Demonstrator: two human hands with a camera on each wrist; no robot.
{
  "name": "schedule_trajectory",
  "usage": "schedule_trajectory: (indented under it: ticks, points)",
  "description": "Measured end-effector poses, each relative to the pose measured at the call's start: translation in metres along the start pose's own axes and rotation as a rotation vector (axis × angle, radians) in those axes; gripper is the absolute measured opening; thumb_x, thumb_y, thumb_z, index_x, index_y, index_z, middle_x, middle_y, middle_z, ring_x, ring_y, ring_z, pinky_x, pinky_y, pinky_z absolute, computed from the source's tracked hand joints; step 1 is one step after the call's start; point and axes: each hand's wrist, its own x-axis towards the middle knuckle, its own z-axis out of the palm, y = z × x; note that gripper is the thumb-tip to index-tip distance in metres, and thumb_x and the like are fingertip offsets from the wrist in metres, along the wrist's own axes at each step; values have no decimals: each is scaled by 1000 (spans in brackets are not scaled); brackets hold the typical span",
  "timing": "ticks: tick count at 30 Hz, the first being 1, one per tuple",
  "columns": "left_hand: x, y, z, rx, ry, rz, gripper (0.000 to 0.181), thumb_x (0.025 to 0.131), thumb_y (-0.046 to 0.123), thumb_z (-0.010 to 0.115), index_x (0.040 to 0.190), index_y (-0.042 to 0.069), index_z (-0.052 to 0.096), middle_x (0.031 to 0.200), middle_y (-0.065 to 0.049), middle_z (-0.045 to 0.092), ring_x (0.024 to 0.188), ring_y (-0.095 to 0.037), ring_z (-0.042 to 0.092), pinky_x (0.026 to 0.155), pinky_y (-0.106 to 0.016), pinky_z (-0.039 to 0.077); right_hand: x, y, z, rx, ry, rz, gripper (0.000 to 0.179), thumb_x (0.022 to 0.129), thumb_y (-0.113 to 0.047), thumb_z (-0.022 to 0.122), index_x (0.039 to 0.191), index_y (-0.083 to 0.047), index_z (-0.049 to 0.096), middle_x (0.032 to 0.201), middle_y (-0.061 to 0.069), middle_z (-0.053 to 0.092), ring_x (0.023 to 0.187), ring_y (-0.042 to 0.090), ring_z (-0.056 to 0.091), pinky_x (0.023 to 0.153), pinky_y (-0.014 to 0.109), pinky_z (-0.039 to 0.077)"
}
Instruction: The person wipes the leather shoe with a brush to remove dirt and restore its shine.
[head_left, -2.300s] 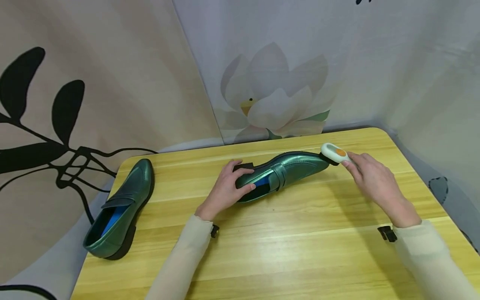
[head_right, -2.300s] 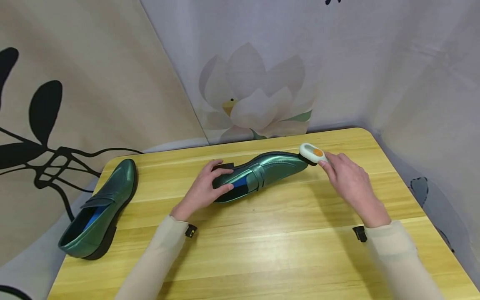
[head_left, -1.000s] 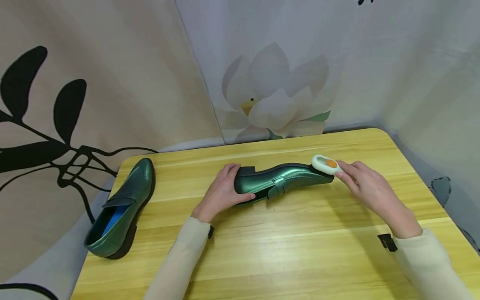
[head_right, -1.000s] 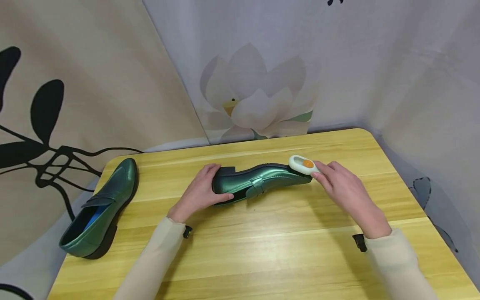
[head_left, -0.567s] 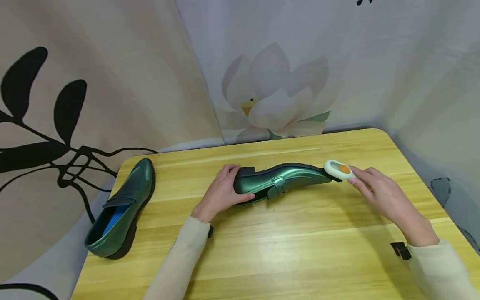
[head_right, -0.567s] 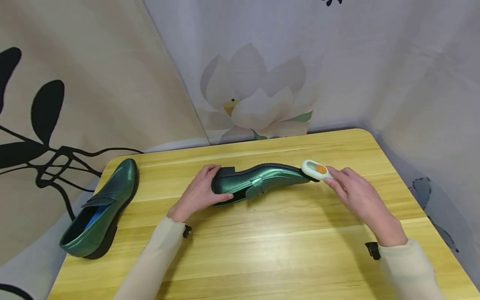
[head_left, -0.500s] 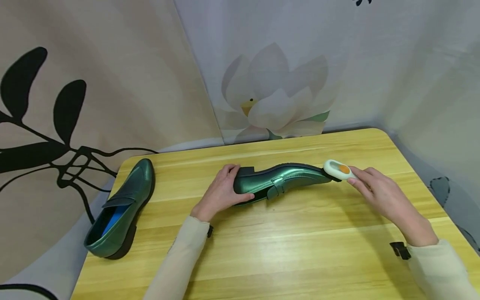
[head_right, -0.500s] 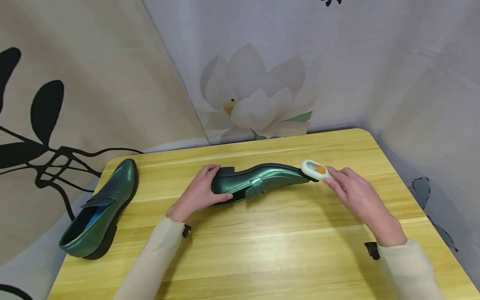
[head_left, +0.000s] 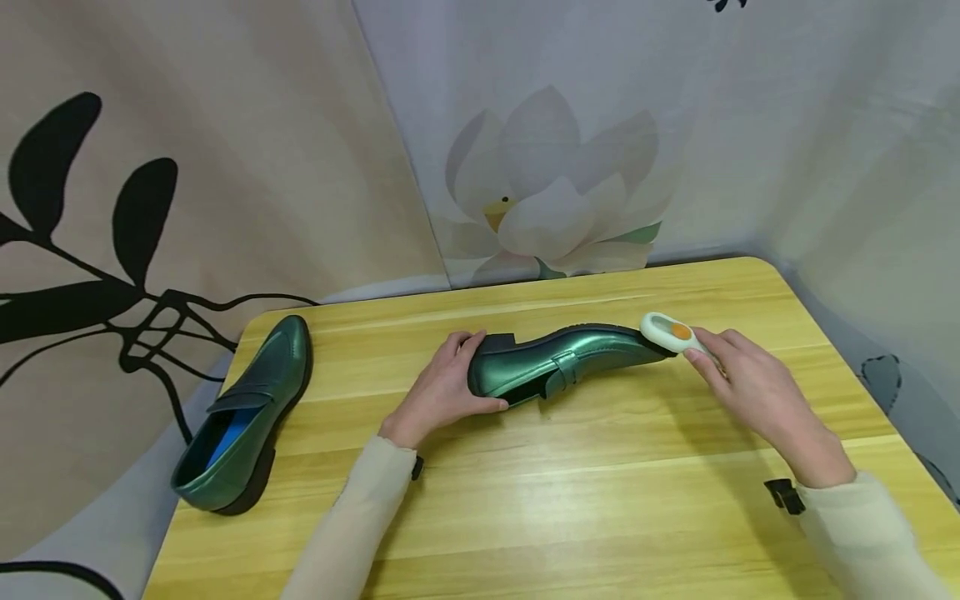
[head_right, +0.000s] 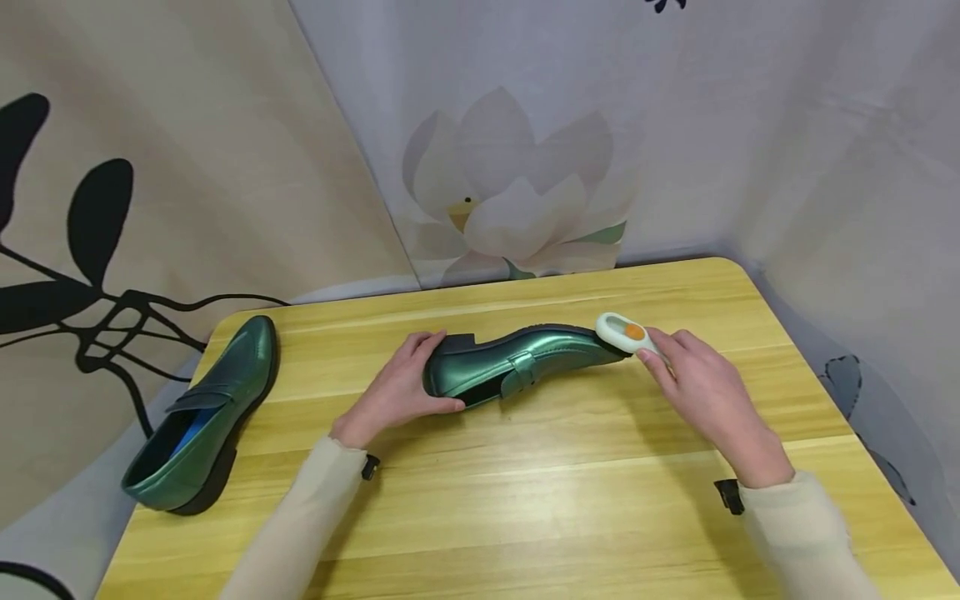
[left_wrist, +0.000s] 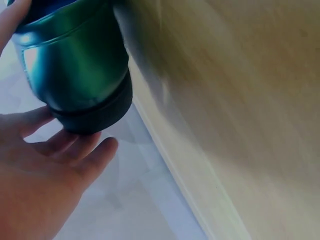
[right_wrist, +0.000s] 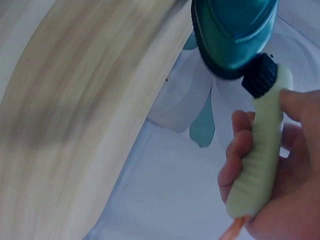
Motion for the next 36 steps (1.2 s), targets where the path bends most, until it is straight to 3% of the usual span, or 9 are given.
schedule_trajectory:
  ticks: [12,18,24,36]
  points:
    - [-7,8,12,29,142,78,114,71,62,89,159,7,40,148,-16,42,129,-32,47,104,-49,48,24,-37,17,17,60,-78,45,109,-28,55,142,3,57,100,17,63,71,25,53,60,48,48]
    - [-9,11,14,36,171,61,112,72,65,86,157,8,42,145,-16,45,124,-32,50,98,-50,51,17,-23,10,8,112,37,46,110,-30,53,140,6,58,95,18,62,63,23,48,49,36,38]
    - [-10,13,16,34,196,37,108,74,65,85,156,8,44,143,-17,46,120,-31,50,91,-48,52,13,-12,7,12,85,127,52,111,-33,50,136,12,58,97,24,64,64,27,51,49,38,38]
    - [-8,24,15,63,229,76,106,73,65,85,154,7,47,141,-16,46,120,-32,49,89,-46,52,27,-47,23,-21,197,-47,40,106,-24,62,132,5,64,92,20,65,59,25,52,48,44,45]
